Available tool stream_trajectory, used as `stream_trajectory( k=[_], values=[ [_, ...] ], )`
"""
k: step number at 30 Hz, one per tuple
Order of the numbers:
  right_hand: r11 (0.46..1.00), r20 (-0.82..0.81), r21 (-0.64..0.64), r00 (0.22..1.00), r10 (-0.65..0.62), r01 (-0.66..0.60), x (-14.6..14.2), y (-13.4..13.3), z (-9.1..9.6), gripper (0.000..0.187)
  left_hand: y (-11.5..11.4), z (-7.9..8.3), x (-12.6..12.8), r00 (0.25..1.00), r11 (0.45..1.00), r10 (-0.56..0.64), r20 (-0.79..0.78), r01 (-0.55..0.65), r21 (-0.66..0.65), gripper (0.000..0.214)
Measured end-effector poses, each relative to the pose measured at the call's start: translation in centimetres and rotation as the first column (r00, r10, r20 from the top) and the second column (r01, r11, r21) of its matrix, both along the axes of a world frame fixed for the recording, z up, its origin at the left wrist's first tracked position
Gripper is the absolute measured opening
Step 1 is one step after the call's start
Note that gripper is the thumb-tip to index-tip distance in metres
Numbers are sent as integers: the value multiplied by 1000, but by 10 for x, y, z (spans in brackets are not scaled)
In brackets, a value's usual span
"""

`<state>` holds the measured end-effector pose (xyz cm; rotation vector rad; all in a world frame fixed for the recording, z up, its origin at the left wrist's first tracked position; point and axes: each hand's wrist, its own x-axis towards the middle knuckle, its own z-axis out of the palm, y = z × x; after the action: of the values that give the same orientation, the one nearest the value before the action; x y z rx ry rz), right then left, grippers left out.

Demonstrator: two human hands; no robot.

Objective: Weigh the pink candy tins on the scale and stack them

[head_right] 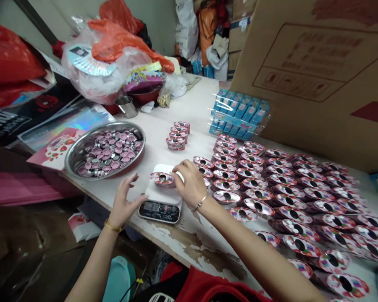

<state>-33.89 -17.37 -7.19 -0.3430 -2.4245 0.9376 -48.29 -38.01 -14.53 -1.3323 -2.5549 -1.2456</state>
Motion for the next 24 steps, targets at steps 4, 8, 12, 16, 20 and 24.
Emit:
stream_trajectory(
  k=[4,8,12,16,20,24],
  values=[
    [995,-33,-103,999,9,-12,27,0,4,16,49,39,-1,922,927,-340,-185,296,-232,63],
    [980,-31,-198,999,-35,28,59,4,10,15,109,57,-34,877,900,-407,-255,338,-276,32],
    [951,-1,-271,987,-158,152,96,13,14,17,158,47,-75,863,901,-383,-329,270,-339,28],
    [909,52,-310,960,-275,278,131,20,6,19,186,23,-93,822,901,-360,-441,182,-395,30],
    [873,96,-337,935,-340,352,152,22,-7,19,203,22,-81,822,945,-283,-494,151,-291,40],
    [850,137,-385,933,-332,359,155,20,-12,23,227,45,-40,815,852,-500,-292,401,-338,37]
  ],
)
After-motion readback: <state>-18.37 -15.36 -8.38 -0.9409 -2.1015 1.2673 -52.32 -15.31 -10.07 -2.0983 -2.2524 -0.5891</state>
